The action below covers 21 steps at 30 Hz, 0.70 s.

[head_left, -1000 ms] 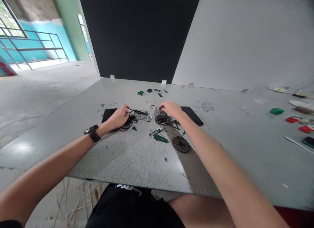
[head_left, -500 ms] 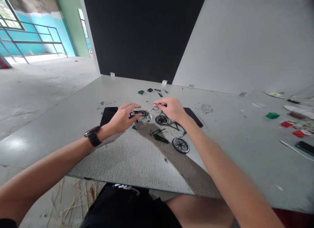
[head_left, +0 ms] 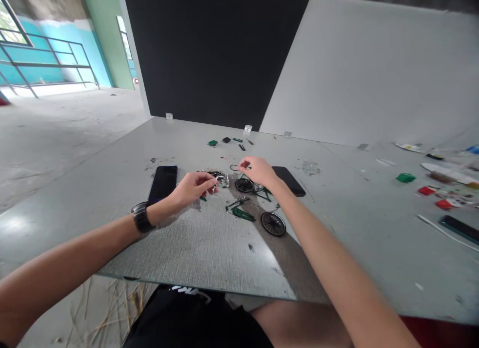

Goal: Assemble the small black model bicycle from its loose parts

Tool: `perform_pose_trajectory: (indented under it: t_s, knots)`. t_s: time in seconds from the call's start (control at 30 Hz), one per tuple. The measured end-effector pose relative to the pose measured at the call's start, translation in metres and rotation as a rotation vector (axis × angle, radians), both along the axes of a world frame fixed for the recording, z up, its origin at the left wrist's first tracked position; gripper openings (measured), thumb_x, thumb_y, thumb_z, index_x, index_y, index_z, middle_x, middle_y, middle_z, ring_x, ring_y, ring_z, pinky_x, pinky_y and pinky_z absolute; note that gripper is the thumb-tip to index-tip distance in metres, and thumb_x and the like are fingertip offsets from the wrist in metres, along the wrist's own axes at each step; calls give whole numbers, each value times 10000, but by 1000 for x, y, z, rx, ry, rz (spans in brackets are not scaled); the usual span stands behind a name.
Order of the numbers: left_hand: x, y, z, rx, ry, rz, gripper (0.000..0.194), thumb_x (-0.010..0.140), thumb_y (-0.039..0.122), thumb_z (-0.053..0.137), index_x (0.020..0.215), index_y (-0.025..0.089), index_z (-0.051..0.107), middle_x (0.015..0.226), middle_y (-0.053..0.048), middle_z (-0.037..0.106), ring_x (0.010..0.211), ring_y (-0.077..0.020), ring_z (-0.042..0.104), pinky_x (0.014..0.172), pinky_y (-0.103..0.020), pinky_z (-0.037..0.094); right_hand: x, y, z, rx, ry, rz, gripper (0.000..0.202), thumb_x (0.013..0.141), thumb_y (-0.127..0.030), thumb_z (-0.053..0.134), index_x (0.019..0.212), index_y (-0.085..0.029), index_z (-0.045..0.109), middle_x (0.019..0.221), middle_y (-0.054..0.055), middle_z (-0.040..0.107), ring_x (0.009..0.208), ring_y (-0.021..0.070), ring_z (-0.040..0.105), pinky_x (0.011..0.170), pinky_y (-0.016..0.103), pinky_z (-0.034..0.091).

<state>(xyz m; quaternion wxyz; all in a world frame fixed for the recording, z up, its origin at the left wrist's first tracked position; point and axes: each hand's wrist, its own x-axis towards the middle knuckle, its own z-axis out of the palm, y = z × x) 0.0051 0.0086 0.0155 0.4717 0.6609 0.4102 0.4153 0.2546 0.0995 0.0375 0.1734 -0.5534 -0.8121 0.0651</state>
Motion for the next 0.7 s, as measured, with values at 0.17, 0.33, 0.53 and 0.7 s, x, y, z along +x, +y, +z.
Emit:
perform_pose_trajectory:
  t_s: [0.17,0.33,0.53,0.7]
  knots:
    - [6,-10,3,-36,10,-71,227,918,351,622,833,146,669,782,-58,725,667,-119,613,661,-261,491,-10,23,-19,-83,-233,-141,245,912,-431,684,994,-209,749,1046,121,764,913,249,686,691,322,445]
    - [5,-9,2,-24,28,-80,231,916,356,618,837,144,662,775,-51,718,660,-116,608,658,-262,488,-22,29,-24,-136,-286,-158,265,965,-381,622,956,-155,758,976,183,765,862,257,709,726,328,464]
    - [4,-8,-2,-44,-7,-65,233,910,378,625,837,159,658,777,-55,722,674,-132,622,661,-275,496,-22,21,-23,-108,-281,-105,258,980,-334,601,895,-135,743,1011,217,741,845,249,705,722,323,469]
    - [6,-8,0,-118,-73,-45,229,907,379,632,830,164,643,819,-80,741,694,-143,638,641,-280,513,-15,14,-13,-53,-169,-45,303,1008,-325,520,784,-189,673,871,135,732,752,211,651,670,314,417]
